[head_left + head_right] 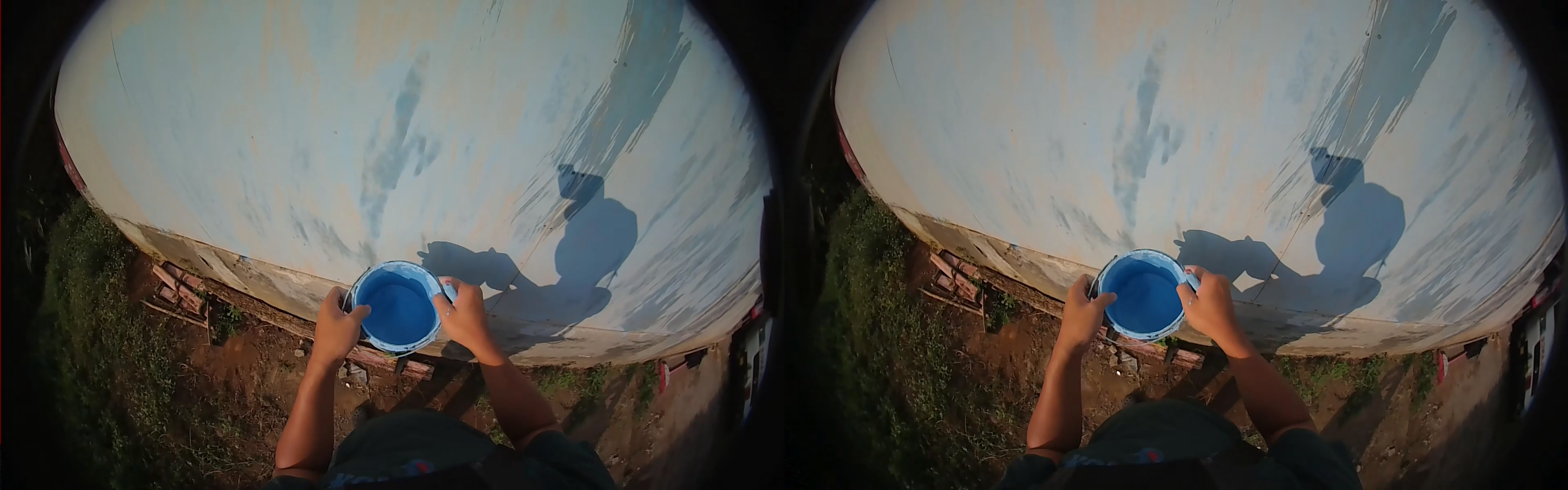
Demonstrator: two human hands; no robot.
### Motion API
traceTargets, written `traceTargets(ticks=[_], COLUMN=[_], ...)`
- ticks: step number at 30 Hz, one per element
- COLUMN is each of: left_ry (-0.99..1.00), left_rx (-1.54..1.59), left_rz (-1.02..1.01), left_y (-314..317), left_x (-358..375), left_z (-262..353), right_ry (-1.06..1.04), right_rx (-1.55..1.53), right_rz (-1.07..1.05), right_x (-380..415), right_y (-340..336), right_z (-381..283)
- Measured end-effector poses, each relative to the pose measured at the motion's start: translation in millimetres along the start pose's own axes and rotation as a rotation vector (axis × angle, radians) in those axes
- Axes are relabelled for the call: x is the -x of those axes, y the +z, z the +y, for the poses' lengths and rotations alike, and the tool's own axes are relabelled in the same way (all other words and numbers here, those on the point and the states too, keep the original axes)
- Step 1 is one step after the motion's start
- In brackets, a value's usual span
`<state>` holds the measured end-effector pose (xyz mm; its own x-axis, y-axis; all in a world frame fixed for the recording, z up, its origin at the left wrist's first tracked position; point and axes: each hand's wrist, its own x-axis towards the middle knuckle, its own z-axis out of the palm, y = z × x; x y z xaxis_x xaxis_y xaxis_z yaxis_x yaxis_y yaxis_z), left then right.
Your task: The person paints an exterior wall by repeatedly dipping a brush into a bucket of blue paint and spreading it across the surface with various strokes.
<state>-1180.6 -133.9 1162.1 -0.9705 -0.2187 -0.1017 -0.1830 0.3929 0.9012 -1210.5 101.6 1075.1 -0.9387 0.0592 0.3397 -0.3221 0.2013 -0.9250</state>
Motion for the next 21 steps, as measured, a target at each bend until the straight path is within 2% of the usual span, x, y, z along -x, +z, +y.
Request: traceTargets(ticks=[3, 7, 9, 12, 14, 18, 20, 21], left_ry=[-0.047, -0.144, -0.165, -0.05, 0.036, 0.16, 0.3, 0.298], left_rx=[-0.089, 0.012, 0.071, 0.105, 0.309, 0.247, 0.424, 0.423], left_rz=[-0.086, -0.144, -0.163, -0.106, -0.198, -0.185, -0.223, -0.224], left_y=[-12.4, -19.4, -22.1, -25.7, -27.1, -22.8, -18.6, -18.3], left_x=[-1.4, 5.6, 3.6, -2.7, -11.5, -24.4, -27.2, -29.2], left_z=[-11.7, 1.6, 4.2, 1.6, 13.2, 27.3, 28.4, 27.4], right_ry=[0.0, -0.019, -0.146, -0.055, -0.039, -0.013, -0.011, -0.004], right_rx=[0.051, 0.071, 0.182, 0.121, 0.099, 0.04, 0.045, 0.047], right_rz=[-0.016, 0.027, 0.212, 0.195, 0.203, 0.207, 0.194, 0.183], right_x=[6.7, 7.0, 9.0, 10.2, 13.3, 19.0, 22.6, 24.6], right_y=[2.0, 2.9, 11.8, 20.7, 26.8, 34.2, 36.4, 36.7], right_z=[-5.0, -16.4, -12.0, -15.8, -19.4, -23.1, -29.1, -32.1])
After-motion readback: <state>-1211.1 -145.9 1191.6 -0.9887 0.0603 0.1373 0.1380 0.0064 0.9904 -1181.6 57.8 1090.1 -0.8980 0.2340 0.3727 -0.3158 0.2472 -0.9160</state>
